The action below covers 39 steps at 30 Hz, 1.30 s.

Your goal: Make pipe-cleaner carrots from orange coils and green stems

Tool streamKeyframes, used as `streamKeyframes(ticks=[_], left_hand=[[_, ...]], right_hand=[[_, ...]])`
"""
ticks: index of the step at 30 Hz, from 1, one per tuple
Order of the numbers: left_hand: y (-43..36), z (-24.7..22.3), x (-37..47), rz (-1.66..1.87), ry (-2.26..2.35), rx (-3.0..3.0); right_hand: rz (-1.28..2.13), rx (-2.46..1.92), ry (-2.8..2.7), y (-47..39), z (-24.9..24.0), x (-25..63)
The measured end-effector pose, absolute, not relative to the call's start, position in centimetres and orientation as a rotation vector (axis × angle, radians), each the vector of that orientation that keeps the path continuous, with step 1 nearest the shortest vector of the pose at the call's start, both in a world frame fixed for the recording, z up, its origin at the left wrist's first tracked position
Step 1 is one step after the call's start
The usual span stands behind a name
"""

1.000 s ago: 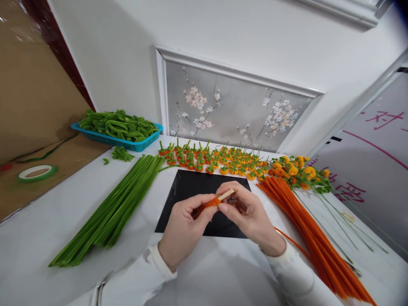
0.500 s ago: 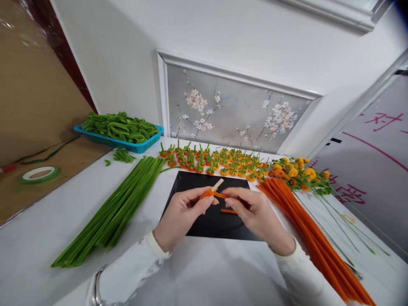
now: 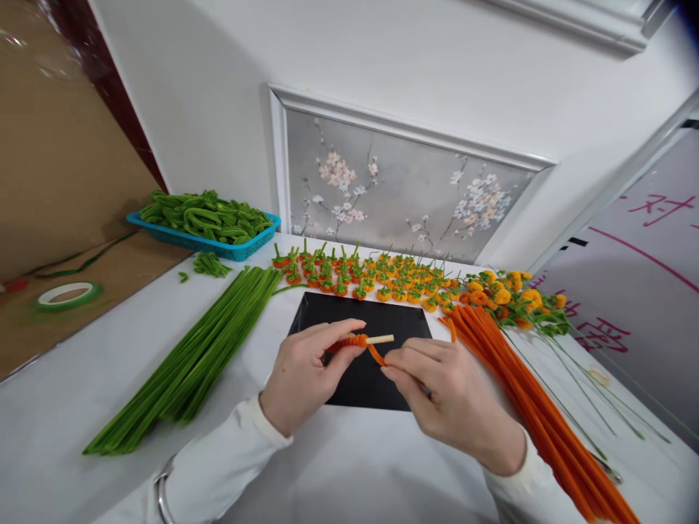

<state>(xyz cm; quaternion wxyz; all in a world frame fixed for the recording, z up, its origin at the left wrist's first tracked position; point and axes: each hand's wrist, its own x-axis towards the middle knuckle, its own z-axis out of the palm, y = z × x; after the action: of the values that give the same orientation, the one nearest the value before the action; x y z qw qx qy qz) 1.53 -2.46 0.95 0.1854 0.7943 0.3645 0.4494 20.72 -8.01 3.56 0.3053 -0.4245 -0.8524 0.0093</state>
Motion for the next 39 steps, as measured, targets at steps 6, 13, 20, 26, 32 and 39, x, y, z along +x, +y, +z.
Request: streamKeyframes(ticks=[6, 13, 20, 26, 32, 39], left_hand=[[-2.6, 0.7, 1.4, 1.32, 0.944, 2.654], [-2.9, 0.8, 1.4, 1.259, 0.827, 2.793], [-3.0, 0.8, 1.6, 1.326, 0.713, 2.784], [-3.4, 0.6, 1.9, 1.278, 0.758, 2.555], [-3.9, 1.1, 2.3, 0.973, 0.888, 2.146], [-3.3, 1.3, 2.4, 0.893, 0.726, 1.877]], right_hand=[[-0.011, -1.041, -2.258, -8.0, 3.5, 20.3], [0.045, -1.142, -2.153, -7.2, 3.6, 20.1], [0.229, -1.206, -1.941, -5.7, 3.2, 20.8], [0.418, -1.229, -2.04, -5.2, 2.9, 21.8], [0.412, -1.194, -2.228, -5.7, 2.7, 21.5], [0.351, -1.196, -2.227, -5.7, 2.4, 21.5]])
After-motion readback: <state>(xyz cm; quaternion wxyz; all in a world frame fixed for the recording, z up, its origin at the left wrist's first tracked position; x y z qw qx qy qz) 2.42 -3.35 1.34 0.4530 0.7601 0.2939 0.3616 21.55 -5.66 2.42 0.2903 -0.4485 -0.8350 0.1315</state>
